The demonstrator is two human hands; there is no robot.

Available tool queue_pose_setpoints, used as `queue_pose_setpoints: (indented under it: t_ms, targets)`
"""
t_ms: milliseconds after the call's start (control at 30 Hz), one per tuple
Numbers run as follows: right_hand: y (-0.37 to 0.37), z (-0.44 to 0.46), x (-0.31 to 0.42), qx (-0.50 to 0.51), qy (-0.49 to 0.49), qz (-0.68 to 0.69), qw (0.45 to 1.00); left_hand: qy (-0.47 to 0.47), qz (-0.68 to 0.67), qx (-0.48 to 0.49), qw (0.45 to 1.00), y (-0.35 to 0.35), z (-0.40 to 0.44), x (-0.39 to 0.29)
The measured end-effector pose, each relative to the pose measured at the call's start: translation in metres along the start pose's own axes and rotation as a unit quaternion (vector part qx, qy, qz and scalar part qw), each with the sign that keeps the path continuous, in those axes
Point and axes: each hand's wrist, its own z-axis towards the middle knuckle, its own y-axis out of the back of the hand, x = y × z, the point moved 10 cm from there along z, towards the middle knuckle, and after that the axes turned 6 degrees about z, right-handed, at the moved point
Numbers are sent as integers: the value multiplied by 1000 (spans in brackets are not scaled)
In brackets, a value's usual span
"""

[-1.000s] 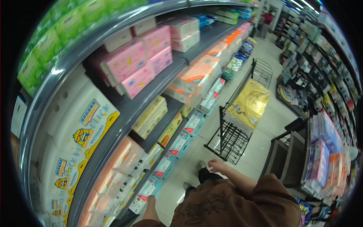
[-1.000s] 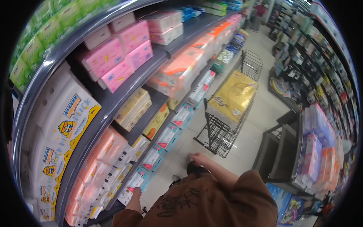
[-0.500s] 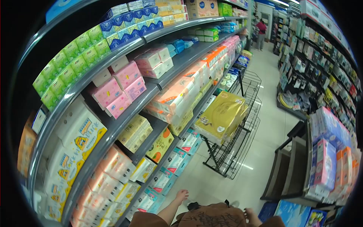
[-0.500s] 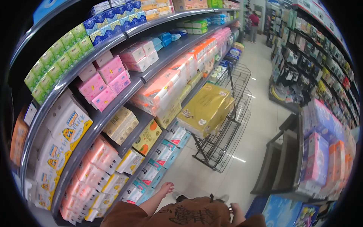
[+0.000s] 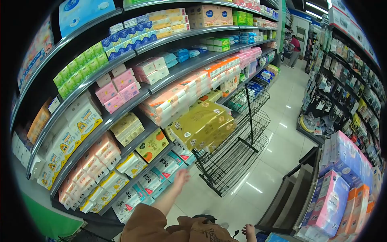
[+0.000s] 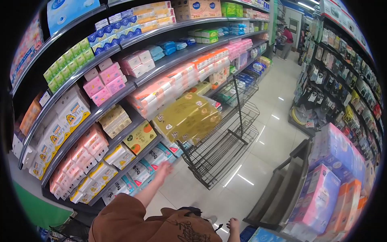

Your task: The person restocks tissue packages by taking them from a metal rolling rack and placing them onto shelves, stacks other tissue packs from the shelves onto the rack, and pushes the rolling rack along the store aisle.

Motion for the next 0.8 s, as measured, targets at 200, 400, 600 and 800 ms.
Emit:
queue_pose_setpoints:
  t_ms: [200, 400, 600, 800]
  targets:
    - [-33, 1, 11, 89, -41, 46, 994, -129, -71, -113, 983, -19, 35, -135]
    - [1, 41, 48, 106, -82, 7, 991, -65, -148, -24, 987, -73, 62, -165]
    - [86, 219, 69, 77, -121, -45, 989, -68, -233, -50, 969, -86, 64, -176]
    - [92, 303, 243, 113, -69, -193, 972, -85, -235, -80, 965, -80, 68, -165]
